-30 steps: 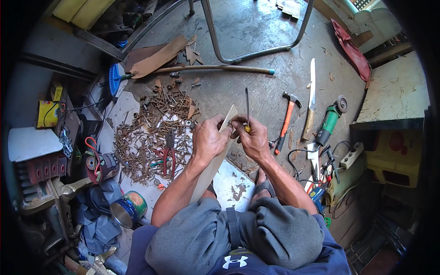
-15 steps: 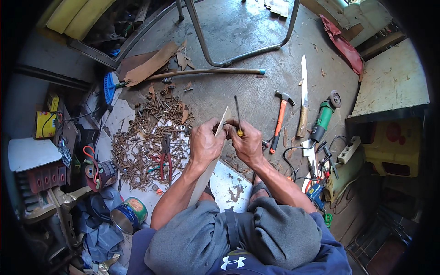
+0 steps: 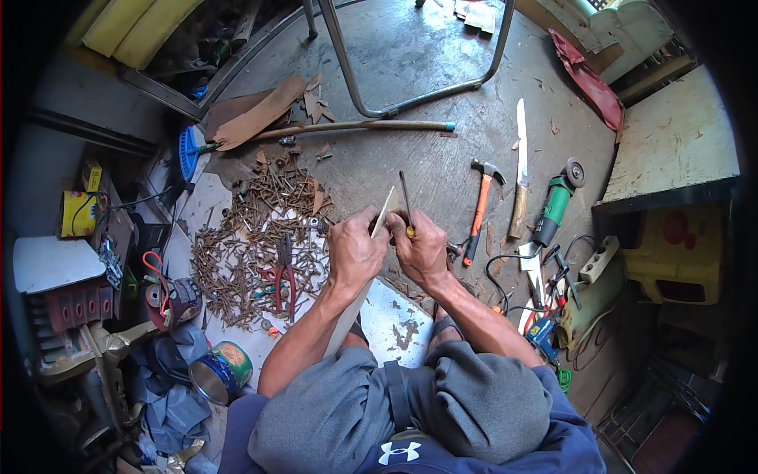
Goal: The person prepares a furniture component by hammering nails into a wooden board, using an angle grinder to smooth the edges, and then using a screwdriver to remove or tighten screws.
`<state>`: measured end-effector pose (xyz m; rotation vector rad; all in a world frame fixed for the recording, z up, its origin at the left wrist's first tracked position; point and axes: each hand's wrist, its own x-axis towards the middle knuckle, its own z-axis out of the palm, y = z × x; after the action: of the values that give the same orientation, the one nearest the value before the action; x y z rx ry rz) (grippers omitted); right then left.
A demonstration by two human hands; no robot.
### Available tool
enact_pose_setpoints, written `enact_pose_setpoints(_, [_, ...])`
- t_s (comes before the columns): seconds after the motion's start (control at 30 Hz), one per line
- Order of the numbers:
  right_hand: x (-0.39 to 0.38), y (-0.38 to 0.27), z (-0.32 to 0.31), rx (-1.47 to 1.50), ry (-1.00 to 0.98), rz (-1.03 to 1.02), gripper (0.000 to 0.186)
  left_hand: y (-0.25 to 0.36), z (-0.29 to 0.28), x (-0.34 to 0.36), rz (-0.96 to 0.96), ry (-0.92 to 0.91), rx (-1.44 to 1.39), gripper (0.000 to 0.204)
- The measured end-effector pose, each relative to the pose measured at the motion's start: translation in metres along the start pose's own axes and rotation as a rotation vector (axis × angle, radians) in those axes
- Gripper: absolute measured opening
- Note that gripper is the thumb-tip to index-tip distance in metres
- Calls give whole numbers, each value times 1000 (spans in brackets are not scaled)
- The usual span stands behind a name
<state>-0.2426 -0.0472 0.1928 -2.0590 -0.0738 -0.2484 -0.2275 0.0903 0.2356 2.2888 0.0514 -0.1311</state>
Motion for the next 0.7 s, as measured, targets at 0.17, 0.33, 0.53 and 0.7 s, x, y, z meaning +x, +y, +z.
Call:
enact_pose_setpoints(0.17, [2, -4, -7, 67, -97, 251, 24, -2, 2, 2, -33, -53, -5, 27])
enact_pose_setpoints(0.33, [1, -15, -55, 0, -270, 218, 35, -8, -10, 6, -56, 11, 2, 24])
enact_pose_setpoints(0.53, [-28, -23, -123, -219, -665, 74, 55, -6, -21, 11, -120, -35, 4, 24])
enact_pose_setpoints(0.7, [-37, -35, -130, -256, -563, 265, 45, -8, -18, 15, -151, -54, 20, 25])
